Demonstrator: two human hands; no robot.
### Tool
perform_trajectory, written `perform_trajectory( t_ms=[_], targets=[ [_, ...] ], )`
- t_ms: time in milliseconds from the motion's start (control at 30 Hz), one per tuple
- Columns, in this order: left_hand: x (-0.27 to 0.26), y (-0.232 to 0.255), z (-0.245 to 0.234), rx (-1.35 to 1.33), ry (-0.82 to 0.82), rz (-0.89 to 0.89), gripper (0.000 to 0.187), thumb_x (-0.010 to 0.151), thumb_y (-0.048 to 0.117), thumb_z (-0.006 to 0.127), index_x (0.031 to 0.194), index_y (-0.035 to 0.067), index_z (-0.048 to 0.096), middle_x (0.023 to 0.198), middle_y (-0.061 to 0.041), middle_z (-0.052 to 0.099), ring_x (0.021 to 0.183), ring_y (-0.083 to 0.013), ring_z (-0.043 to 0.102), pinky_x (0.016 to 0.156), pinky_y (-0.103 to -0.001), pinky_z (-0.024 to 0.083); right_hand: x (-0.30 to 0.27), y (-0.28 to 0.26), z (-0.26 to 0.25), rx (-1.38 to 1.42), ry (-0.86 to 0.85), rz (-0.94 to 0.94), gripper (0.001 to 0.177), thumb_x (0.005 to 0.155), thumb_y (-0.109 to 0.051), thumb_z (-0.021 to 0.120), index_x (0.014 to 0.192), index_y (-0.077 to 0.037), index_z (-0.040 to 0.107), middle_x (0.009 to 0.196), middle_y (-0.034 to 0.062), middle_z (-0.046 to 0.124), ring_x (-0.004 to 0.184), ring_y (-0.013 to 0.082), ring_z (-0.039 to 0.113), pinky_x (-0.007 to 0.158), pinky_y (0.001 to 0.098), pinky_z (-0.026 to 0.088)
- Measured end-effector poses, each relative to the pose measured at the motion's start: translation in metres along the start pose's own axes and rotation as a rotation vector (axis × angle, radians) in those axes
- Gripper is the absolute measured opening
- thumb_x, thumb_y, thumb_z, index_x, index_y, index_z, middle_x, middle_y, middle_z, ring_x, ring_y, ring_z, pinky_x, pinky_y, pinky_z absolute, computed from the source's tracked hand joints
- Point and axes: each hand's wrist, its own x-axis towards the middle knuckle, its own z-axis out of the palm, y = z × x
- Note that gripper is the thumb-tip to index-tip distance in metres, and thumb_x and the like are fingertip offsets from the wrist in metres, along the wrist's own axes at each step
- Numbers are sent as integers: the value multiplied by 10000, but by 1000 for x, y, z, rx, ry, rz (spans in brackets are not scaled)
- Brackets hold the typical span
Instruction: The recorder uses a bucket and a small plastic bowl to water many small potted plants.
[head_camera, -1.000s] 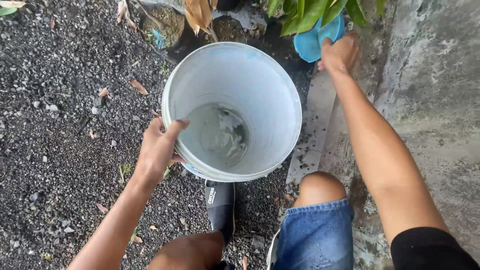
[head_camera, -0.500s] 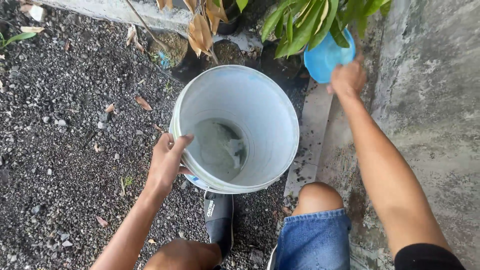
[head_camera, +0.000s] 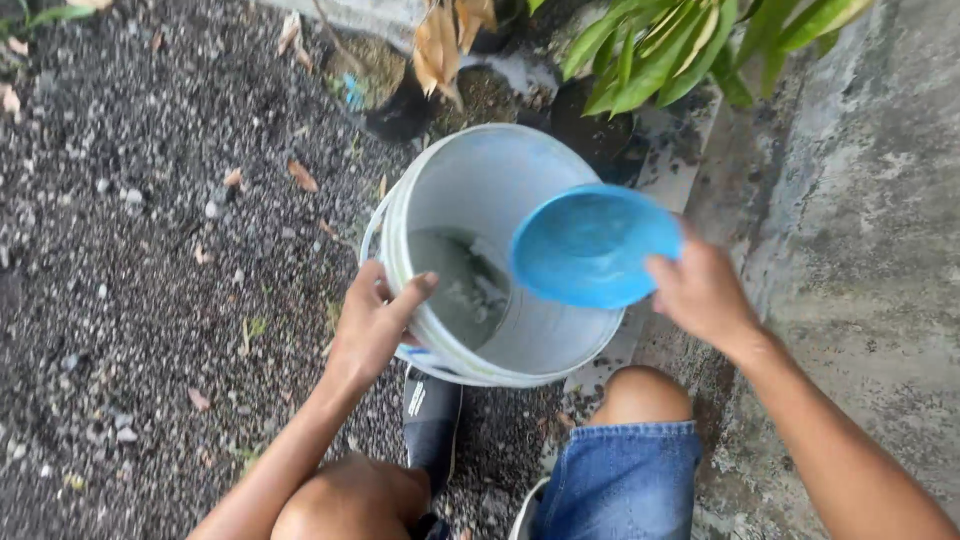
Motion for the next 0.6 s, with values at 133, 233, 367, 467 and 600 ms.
perform_trajectory(
  t_ms=[133, 233, 367, 467, 600],
  targets=[
    [-14, 10, 12, 11, -36, 36, 562, 855, 434, 706, 1104, -46, 555, 851, -158, 707, 681, -217, 743, 540, -340, 637, 29, -46, 64, -322, -140, -332, 617, 874, -120, 591, 1479, -138, 472, 815, 267, 720, 744, 448, 702, 664, 544, 550],
    [-21, 13, 24, 5, -54, 49, 592, 811, 455, 735, 1064, -46, 546, 795, -126, 693, 632, -196, 735, 497, -343, 626, 63, -31, 128, -546, -192, -562, 650, 877, -129, 594, 1506, -106, 434, 982, 262, 690, 775, 449, 695, 655, 531, 583],
    [-31, 11, 31, 138, -44, 100, 626, 769, 513, 789, 994, -33, 581, 729, -114, 673, 600, -188, 697, 498, -335, 565, 114, 25, 212, -709, -244, -785, 440, 886, -192, 606, 1312, -89, 567, 1003, 246, 683, 801, 401, 707, 678, 499, 598],
    [-32, 9, 38, 207, -43, 127, 649, 754, 541, 811, 965, -31, 589, 707, -115, 665, 599, -184, 683, 516, -332, 546, 130, 50, 233, -693, -258, -795, 310, 885, -221, 620, 1139, -47, 655, 1005, 229, 697, 856, 375, 710, 732, 475, 602],
    [-30, 9, 35, 161, -35, 121, 660, 751, 545, 808, 956, -35, 568, 692, -116, 661, 567, -177, 684, 499, -334, 551, 120, 42, 230, -751, -320, -590, 270, 881, -229, 619, 1035, -22, 700, 996, 217, 721, 962, 351, 709, 788, 466, 604]
  ],
)
